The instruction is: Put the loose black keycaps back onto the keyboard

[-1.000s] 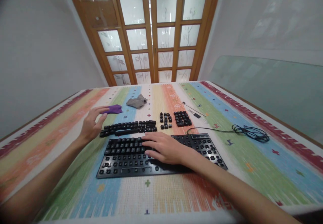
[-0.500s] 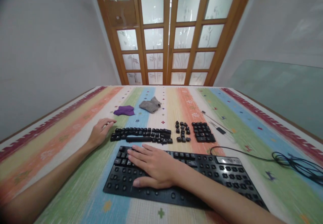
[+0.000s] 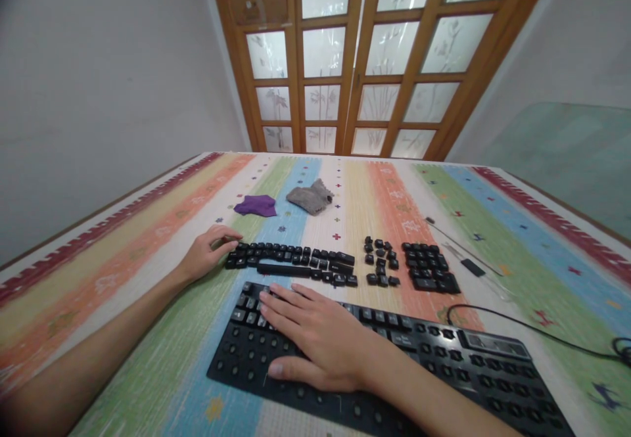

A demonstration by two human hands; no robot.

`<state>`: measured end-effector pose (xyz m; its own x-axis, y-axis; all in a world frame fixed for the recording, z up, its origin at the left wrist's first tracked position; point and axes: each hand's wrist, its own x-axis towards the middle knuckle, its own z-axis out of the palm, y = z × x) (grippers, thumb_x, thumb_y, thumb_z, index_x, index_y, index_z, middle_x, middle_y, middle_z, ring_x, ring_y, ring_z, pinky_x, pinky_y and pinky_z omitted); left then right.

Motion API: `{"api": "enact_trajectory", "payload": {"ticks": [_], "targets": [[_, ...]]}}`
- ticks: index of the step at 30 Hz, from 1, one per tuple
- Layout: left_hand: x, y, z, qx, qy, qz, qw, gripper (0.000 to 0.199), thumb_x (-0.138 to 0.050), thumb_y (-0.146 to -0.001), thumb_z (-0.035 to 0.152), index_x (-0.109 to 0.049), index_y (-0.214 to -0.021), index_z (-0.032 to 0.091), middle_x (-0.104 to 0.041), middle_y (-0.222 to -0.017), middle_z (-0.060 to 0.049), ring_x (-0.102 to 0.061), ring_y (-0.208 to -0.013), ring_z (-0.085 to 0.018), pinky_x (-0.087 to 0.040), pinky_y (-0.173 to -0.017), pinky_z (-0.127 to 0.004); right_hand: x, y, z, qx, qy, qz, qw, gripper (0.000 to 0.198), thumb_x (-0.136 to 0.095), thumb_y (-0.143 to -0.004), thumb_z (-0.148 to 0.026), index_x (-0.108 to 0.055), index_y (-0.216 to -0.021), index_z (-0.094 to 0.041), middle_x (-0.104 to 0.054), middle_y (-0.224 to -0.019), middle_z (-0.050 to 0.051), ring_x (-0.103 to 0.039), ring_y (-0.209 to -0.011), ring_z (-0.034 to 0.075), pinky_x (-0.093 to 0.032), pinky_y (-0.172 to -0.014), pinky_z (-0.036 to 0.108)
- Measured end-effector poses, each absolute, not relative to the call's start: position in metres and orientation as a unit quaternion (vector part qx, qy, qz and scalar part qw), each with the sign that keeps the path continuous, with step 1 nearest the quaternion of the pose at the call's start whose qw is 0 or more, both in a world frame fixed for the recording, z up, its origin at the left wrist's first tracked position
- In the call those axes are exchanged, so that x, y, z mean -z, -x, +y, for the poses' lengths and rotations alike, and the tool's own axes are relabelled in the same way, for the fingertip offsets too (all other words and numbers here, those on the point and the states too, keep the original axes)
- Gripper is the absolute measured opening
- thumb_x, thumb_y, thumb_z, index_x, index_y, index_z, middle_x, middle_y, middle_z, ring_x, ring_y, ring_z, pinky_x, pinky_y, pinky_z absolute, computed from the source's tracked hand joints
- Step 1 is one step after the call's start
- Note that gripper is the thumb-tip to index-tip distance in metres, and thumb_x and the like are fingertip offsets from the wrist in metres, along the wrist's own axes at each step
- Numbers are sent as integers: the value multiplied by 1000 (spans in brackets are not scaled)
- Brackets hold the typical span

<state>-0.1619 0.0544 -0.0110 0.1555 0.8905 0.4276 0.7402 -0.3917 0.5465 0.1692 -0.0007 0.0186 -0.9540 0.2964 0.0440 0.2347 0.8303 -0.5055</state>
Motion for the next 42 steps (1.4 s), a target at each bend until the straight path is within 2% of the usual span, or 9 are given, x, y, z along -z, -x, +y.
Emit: {"api": "enact_trajectory", "payload": {"ticks": [4,13,26,30,36,42], "targets": [[10,163,54,-350,-758,541,104,26,-56,-87,42,-72,-89,22,-72,-94,-6,-62,-97,-25,-47,-97,-44,-19,-169,-2,-248,144,-955,80,64,-41,-102,-55,-27,-156,-22,-25,-162,5,-18,-152,22,-12,-126,46],[12,164,54,-329,-763,548,98,29,-54,-87,44,-73,-91,22,-73,-97,-6,-62,-99,-26,-45,-99,-45,-18,-168,-3,-225,141,-959,100,57,-41,-104,-48,-37,-152,-19,-32,-159,7,-23,-151,22,-19,-125,46],[12,163,57,-324,-766,546,104,33,-51,-91,47,-72,-91,22,-74,-102,-7,-63,-102,-26,-44,-101,-46,-15,-168,-3,-211,140,-961,108,56,-41,-104,-48,-39,-152,-20,-34,-159,5,-24,-151,22,-21,-125,45],[14,163,58,-335,-760,546,104,33,-51,-91,49,-70,-87,21,-73,-102,-7,-64,-101,-26,-46,-100,-46,-13,-168,-3,-209,139,-961,118,56,-42,-103,-48,-39,-152,-20,-35,-158,6,-25,-151,22,-21,-125,45],[18,164,57,-381,-729,561,96,36,-52,-90,52,-66,-95,19,-70,-104,-10,-63,-99,-25,-53,-87,-41,-11,-167,-3,-193,137,-965,115,57,-43,-103,-48,-38,-152,-19,-33,-159,7,-24,-151,22,-21,-125,46],[-3,160,38,-421,-710,556,99,36,-51,-92,50,-64,-99,18,-68,-102,-9,-65,-98,-24,-54,-86,-38,-10,-166,-4,-174,137,-969,109,56,-43,-103,-48,-40,-151,-18,-35,-159,7,-24,-151,23,-21,-125,46]]}}
